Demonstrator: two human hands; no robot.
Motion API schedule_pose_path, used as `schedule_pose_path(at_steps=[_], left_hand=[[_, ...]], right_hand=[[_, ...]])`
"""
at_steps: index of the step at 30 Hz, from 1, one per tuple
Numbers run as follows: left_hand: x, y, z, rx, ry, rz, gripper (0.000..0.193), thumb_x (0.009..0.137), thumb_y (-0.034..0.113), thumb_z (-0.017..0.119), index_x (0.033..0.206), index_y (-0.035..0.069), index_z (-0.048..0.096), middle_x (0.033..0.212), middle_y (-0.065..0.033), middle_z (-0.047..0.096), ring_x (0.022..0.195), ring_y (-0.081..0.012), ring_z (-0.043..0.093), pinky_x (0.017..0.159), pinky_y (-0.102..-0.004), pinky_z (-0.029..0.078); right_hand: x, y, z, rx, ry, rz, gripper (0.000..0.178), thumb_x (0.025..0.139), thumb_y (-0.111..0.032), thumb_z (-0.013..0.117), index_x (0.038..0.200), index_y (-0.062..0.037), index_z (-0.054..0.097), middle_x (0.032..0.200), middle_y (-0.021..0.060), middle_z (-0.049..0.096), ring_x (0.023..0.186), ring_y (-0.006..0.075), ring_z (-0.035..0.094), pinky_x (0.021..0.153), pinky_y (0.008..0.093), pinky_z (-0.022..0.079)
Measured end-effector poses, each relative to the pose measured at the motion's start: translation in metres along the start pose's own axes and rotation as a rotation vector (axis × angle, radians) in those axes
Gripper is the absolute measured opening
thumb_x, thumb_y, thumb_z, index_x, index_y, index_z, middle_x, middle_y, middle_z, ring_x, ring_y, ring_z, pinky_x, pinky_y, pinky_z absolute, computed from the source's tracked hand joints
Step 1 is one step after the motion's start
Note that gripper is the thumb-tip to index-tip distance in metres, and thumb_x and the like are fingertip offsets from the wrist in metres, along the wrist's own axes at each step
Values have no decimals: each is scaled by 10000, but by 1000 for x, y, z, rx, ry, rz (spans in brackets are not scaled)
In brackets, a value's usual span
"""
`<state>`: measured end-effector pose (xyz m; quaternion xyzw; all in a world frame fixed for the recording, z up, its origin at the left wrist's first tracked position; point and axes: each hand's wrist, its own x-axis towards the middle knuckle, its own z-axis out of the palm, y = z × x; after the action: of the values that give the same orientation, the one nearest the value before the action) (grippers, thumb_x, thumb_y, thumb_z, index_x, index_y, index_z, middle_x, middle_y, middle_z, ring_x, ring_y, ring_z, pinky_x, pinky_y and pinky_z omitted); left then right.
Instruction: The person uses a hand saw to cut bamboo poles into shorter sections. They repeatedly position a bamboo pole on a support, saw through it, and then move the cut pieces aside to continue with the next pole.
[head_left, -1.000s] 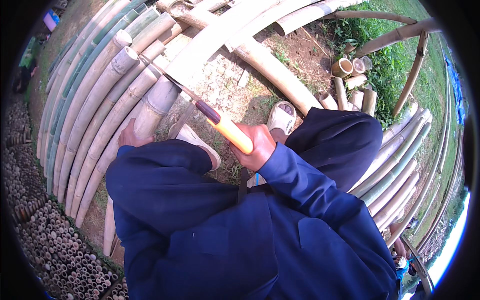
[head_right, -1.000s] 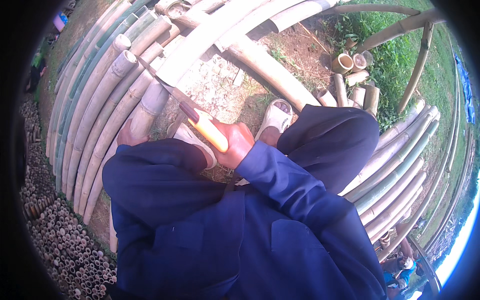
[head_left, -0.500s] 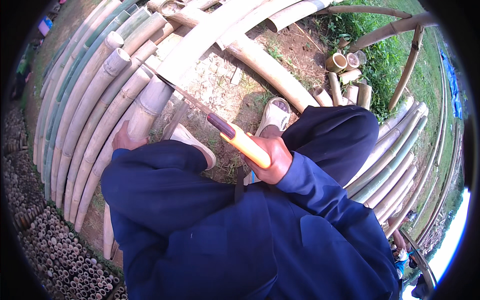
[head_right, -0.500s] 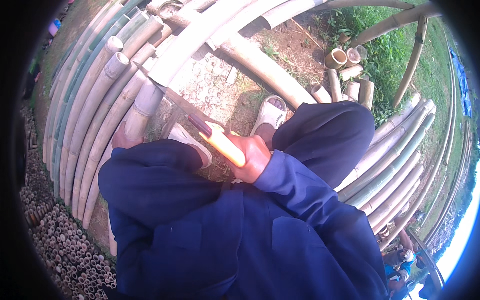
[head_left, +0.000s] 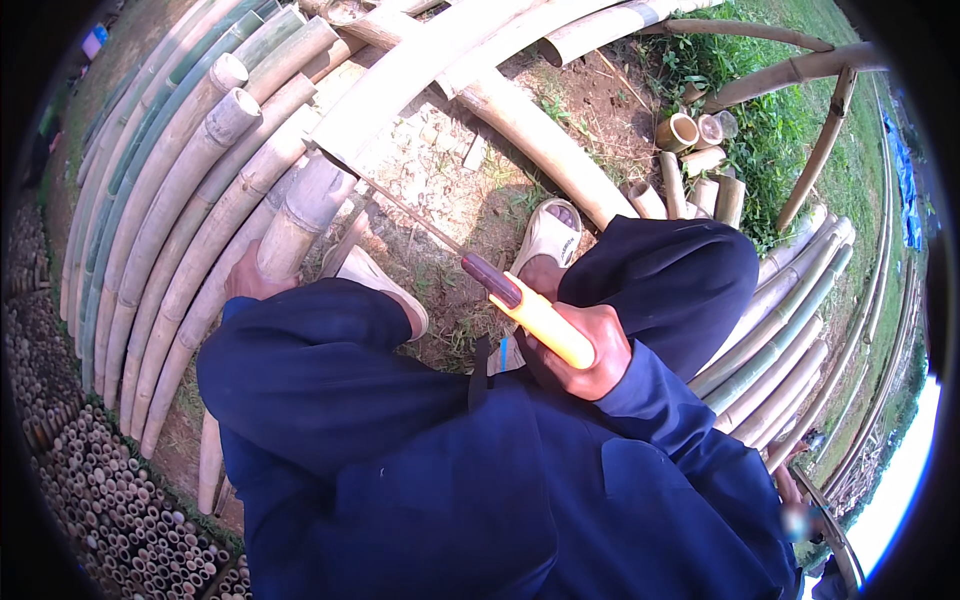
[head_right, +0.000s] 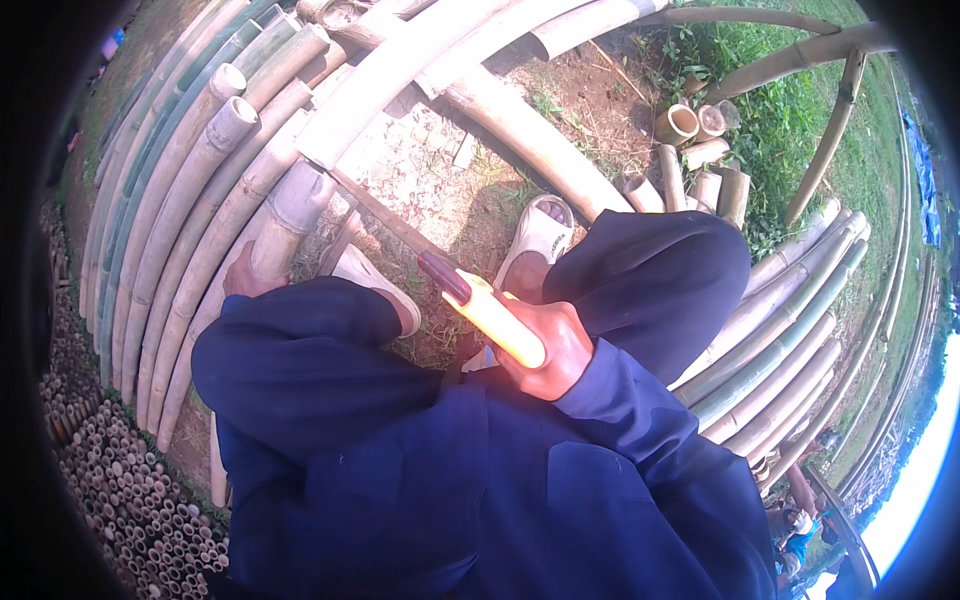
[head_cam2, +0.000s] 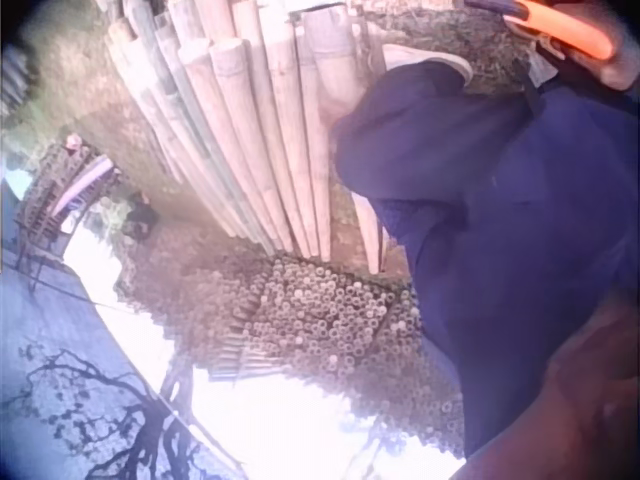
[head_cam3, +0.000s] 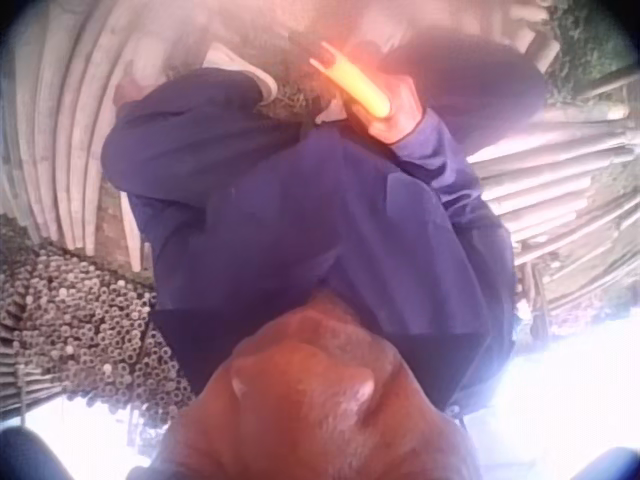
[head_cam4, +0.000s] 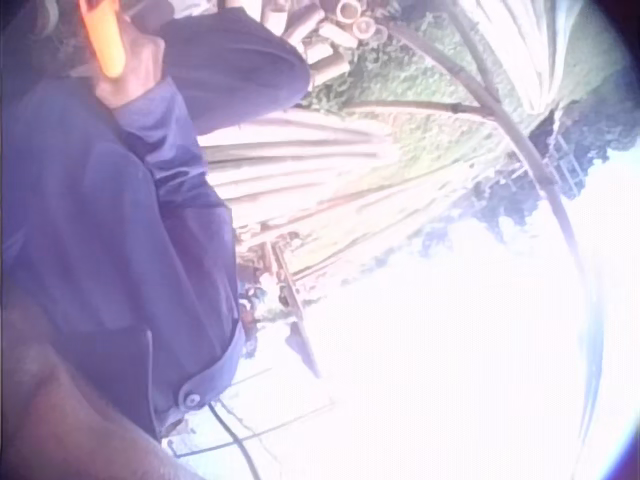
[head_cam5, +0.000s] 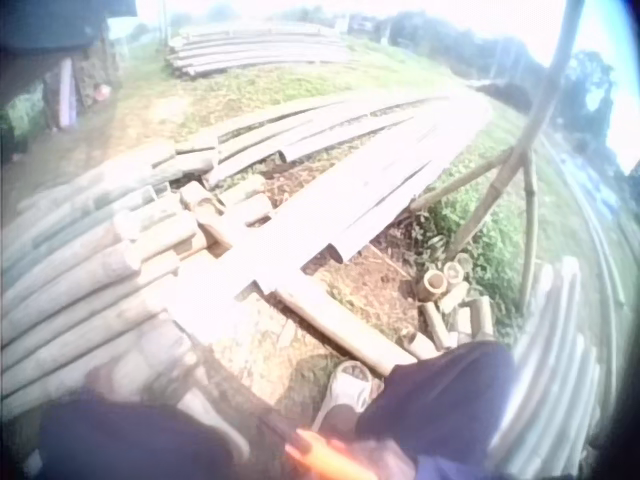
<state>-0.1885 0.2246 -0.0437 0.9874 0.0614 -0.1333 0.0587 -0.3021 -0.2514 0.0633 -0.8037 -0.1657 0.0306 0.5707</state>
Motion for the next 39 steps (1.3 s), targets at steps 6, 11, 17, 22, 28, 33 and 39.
schedule_pose_path(at_steps=[6,11,17,22,28,33,39], left_hand=[[8,1,-26,-63,57,-28,954,575,427,921,1381,37,593,1140,-281,721,1110,-427,694,957,-487,541],[35,-29,-46,-23,214,-85,894,593,408,912,1350,46,605,1146,-268,722,1109,-423,692,959,-495,536],[73,-29,-8,-8,36,-131,856,613,427,904,1342,130,568,1184,-244,719,1134,-423,679,958,-507,535],[69,-11,44,-9,-2,-65,875,605,425,906,1344,128,544,1165,-247,716,1129,-438,669,959,-523,526],[67,-7,91,-26,-100,-26,924,590,431,907,1371,122,521,1185,-258,703,1149,-446,653,988,-535,506],[70,-8,114,23,-233,-64,972,624,472,890,1449,140,497,1229,-220,692,1198,-400,636,1065,-525,446],[49,-18,108,12,-180,-84,945,645,469,880,1447,143,501,1248,-213,678,1211,-391,623,1073,-518,437]], right_hand=[[-19,-53,-66,-62,-82,171,116,798,-3,756,893,8,690,666,128,644,557,310,641,572,369,501],[-50,-109,-126,-299,-51,338,155,753,-120,786,849,-19,719,648,105,650,554,280,641,557,358,487],[-83,-149,-177,-705,222,215,280,733,-255,823,874,-25,749,659,91,642,557,253,638,553,356,472],[-105,-129,-190,-568,554,328,369,864,-195,777,1108,78,730,855,90,732,784,146,684,747,300,530],[-135,-40,-163,-448,813,518,299,912,-124,741,1153,51,710,852,86,730,808,125,676,750,288,524],[-182,51,-121,-910,975,621,189,920,-159,728,1023,-4,695,691,185,652,648,312,706,640,394,539],[-246,140,-78,-1025,894,813,294,939,-245,698,1155,-53,644,833,240,702,783,459,697,700,527,546]])
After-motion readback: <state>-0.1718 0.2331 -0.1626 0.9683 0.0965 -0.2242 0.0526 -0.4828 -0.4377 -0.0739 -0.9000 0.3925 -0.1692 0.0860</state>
